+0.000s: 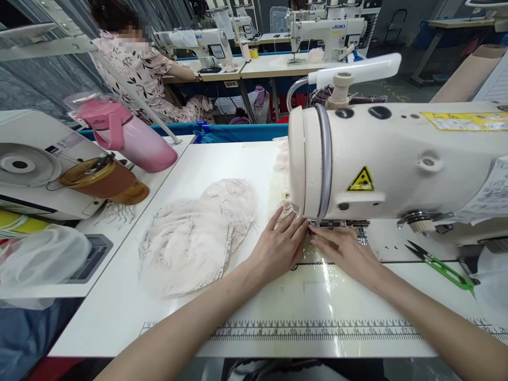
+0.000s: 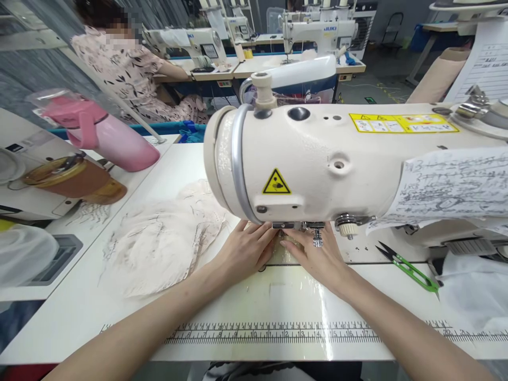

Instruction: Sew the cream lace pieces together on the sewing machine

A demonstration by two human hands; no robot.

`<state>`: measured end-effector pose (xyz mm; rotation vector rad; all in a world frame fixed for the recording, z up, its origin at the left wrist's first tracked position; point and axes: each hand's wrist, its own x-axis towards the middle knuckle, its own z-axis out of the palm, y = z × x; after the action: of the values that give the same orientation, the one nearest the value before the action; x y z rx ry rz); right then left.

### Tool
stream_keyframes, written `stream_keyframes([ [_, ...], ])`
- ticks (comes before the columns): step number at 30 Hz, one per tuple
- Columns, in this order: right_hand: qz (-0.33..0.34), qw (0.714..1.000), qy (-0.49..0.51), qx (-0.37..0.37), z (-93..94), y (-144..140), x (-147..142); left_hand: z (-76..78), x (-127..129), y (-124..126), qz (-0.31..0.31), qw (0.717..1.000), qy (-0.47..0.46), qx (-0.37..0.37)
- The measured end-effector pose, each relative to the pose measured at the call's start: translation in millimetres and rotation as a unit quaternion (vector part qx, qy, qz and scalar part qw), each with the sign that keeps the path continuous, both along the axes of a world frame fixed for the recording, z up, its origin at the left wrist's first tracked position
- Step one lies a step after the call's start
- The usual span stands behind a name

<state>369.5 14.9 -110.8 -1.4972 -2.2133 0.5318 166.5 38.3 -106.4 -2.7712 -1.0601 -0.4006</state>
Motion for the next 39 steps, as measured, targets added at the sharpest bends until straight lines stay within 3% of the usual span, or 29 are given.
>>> stream_keyframes([
  [8,-0.03,0.995,-0.084,0.035,2.6,-2.8,-3.3,-0.7,0.8,-0.4,0.014,1.0,0.011,-0.002],
  [18,-0.036,0.994,-0.008,0.1,-13.2,1.1,6.7,-2.7,0.4,-4.7,0.03,1.0,0.003,0.002],
  [24,-0.024,0.989,-0.019,0.145,-20.9,0.1,14.0,13.3,2.6,-13.7,0.03,0.998,0.044,0.036],
  [27,-0.02,0.991,-0.012,0.134,-22.5,0.1,17.3,31.5,-8.7,-19.2,0.095,0.993,0.064,0.007],
  [32,0.004,0.987,0.001,0.16,-29.6,2.4,19.0,56.5,-60.0,-46.0,0.319,0.946,0.04,-0.044],
  [35,0.013,0.979,-0.011,0.203,-31.9,3.6,17.6,53.1,-89.8,-63.9,0.39,0.916,-0.006,-0.089],
  [39,0.033,0.968,-0.019,0.248,-27.4,3.1,15.3,35.7,-106.6,-77.2,0.389,0.899,-0.17,-0.108],
])
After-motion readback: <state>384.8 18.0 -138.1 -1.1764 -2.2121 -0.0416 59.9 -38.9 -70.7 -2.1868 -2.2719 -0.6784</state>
